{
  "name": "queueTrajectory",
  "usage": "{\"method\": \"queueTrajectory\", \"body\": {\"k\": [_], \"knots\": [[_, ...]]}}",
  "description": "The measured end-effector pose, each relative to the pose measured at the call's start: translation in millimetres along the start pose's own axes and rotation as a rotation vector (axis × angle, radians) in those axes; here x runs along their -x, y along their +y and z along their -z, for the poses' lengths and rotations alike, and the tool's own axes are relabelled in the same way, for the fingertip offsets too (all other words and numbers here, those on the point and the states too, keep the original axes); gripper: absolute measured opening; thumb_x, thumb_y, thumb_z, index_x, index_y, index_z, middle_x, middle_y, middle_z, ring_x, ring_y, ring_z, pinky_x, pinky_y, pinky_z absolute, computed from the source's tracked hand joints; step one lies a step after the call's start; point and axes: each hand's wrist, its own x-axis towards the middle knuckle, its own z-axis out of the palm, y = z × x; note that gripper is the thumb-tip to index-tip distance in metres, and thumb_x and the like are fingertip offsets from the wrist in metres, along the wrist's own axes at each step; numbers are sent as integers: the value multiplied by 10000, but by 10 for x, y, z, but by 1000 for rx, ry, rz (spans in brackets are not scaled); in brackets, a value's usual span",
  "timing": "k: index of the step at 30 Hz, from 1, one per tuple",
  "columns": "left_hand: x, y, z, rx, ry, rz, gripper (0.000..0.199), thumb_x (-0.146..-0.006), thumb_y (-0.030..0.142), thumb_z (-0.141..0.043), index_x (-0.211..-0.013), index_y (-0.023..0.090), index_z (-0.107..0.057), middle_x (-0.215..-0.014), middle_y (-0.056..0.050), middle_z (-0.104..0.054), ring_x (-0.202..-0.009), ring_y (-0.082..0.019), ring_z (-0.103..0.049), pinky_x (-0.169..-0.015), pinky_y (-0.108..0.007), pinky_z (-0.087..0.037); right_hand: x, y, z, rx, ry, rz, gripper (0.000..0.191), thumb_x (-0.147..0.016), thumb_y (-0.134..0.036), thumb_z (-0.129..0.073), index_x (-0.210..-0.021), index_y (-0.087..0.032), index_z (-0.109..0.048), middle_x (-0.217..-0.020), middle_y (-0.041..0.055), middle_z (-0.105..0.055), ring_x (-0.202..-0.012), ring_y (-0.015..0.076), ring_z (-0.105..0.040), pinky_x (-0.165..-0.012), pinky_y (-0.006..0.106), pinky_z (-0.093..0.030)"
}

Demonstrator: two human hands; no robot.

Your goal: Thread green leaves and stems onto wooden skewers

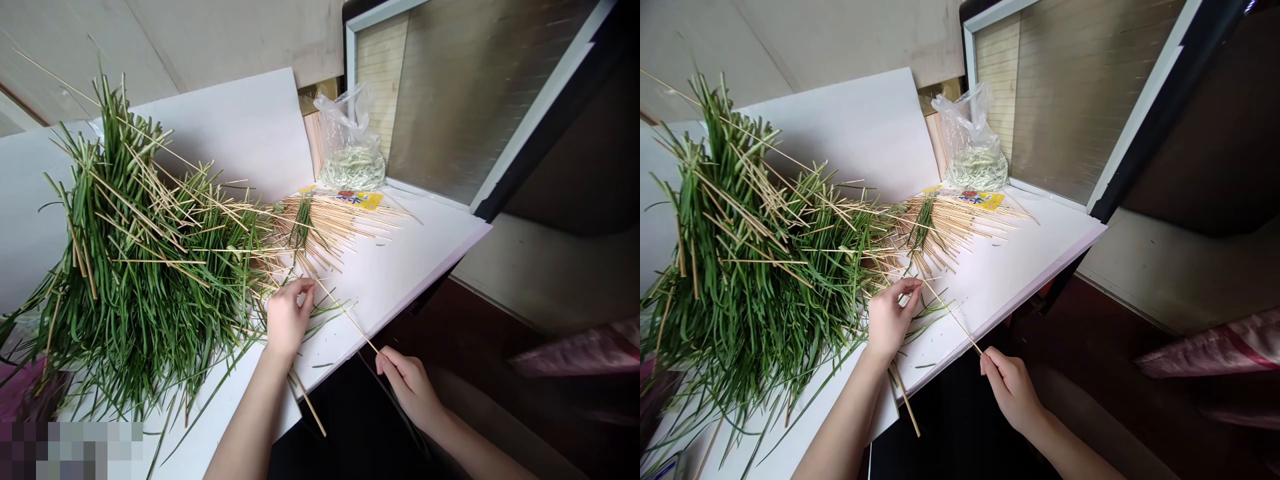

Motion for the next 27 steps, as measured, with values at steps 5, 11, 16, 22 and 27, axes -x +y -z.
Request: {"method": "queueTrajectory", "body": {"k": [5,11,16,22,27], "knots": [[2,-20,0,-25,-17,-63,120,-954,210,-611,-970,202,-729,-967,-42,-793,-871,-202,-750,-826,-336,-580,4,10,-3,-4,1,-7,375,-1059,-349,-350,-722,-233,-467,-606,-37,-414,-533,140,-408,-516,269,-314],[-4,-33,11,-36,-32,-163,145,-979,210,-579,-963,205,-724,-953,-48,-786,-861,-201,-737,-819,-340,-573,2,13,-5,-10,7,-8,373,-1054,-345,-353,-718,-231,-468,-609,-33,-427,-533,139,-412,-518,270,-326],[-11,-10,26,-37,-105,-246,168,-989,210,-558,-970,207,-725,-961,-58,-788,-874,-207,-738,-816,-345,-572,2,12,-2,-9,16,-17,388,-1054,-372,-349,-715,-230,-474,-608,-29,-426,-537,143,-421,-513,271,-325],[-18,35,45,15,-281,-292,169,-994,206,-561,-964,216,-726,-945,-54,-789,-879,-210,-732,-825,-362,-550,-13,6,0,-9,27,-31,398,-1051,-384,-353,-706,-228,-478,-614,-20,-445,-554,148,-435,-519,273,-329],[-33,21,53,22,-372,-296,167,-999,222,-562,-969,226,-727,-991,-50,-790,-911,-217,-729,-850,-380,-533,-13,9,1,-17,28,-43,407,-1051,-394,-358,-702,-226,-481,-615,-21,-443,-554,146,-430,-523,273,-327]]}}
